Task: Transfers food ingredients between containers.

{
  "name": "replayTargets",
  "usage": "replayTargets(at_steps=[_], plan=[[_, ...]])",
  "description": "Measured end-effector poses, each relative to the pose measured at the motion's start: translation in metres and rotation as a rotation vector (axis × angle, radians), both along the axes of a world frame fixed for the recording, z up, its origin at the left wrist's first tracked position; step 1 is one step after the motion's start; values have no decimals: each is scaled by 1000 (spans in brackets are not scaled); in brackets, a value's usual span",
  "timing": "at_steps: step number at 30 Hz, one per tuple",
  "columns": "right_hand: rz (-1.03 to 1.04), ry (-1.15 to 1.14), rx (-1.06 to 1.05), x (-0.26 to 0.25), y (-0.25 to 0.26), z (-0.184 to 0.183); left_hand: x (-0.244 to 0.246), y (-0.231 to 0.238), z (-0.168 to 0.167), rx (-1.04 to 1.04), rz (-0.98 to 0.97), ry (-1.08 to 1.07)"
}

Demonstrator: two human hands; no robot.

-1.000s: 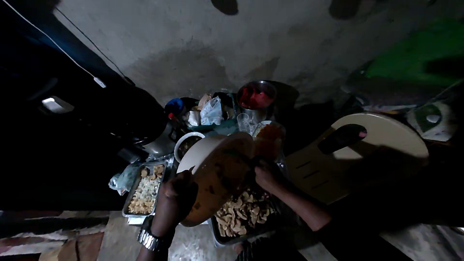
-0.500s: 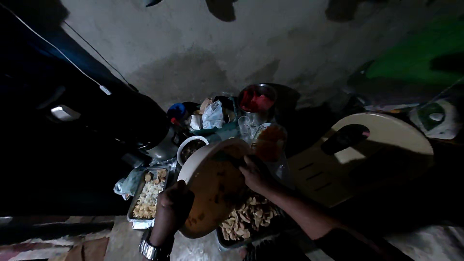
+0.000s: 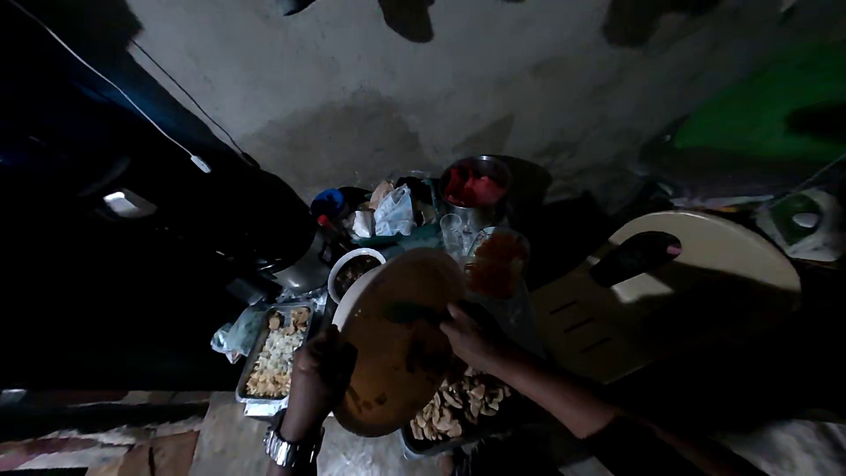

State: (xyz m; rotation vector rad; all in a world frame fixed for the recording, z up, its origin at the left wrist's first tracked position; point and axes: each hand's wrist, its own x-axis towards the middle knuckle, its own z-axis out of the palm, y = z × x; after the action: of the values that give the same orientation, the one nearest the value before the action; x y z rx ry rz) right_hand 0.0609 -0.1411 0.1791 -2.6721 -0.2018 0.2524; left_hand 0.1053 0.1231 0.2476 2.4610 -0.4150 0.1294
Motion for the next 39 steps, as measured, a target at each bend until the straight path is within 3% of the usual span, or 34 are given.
replayTargets(at_steps=[2,4,6,9,12,15,18,20,23,27,30,34,37,39], plan=[[4,-364,-54,22,-8,7,7,0,3,10,3,59],[12,-466,-130,45,-17,10,12,2,4,6,-13,70],[11,-268,-168,57,-27,6,11,4,8,-37,-9,87],[-48,217,-172,47,-31,-10,7,9,6,-114,9,77],[-27,405,-111,26,-21,-24,8,15,-5,-172,48,46],[-90,330,42,28,-16,-13,8,23,-13,-280,83,96],[-197,115,219,55,-4,4,9,31,-17,-442,90,160],[-161,-17,313,69,14,7,8,32,-17,-540,89,195],[121,-63,289,65,43,2,7,31,-17,-659,66,166],[408,42,104,39,52,-23,9,37,-22,-718,47,133],[295,104,144,33,34,-16,8,39,-30,-697,85,137],[50,-168,174,50,18,17,6,34,-40,-775,130,170],[142,-279,189,53,28,20,9,28,-45,-823,112,180],[269,-133,199,45,36,13,13,24,-46,-833,115,170]])
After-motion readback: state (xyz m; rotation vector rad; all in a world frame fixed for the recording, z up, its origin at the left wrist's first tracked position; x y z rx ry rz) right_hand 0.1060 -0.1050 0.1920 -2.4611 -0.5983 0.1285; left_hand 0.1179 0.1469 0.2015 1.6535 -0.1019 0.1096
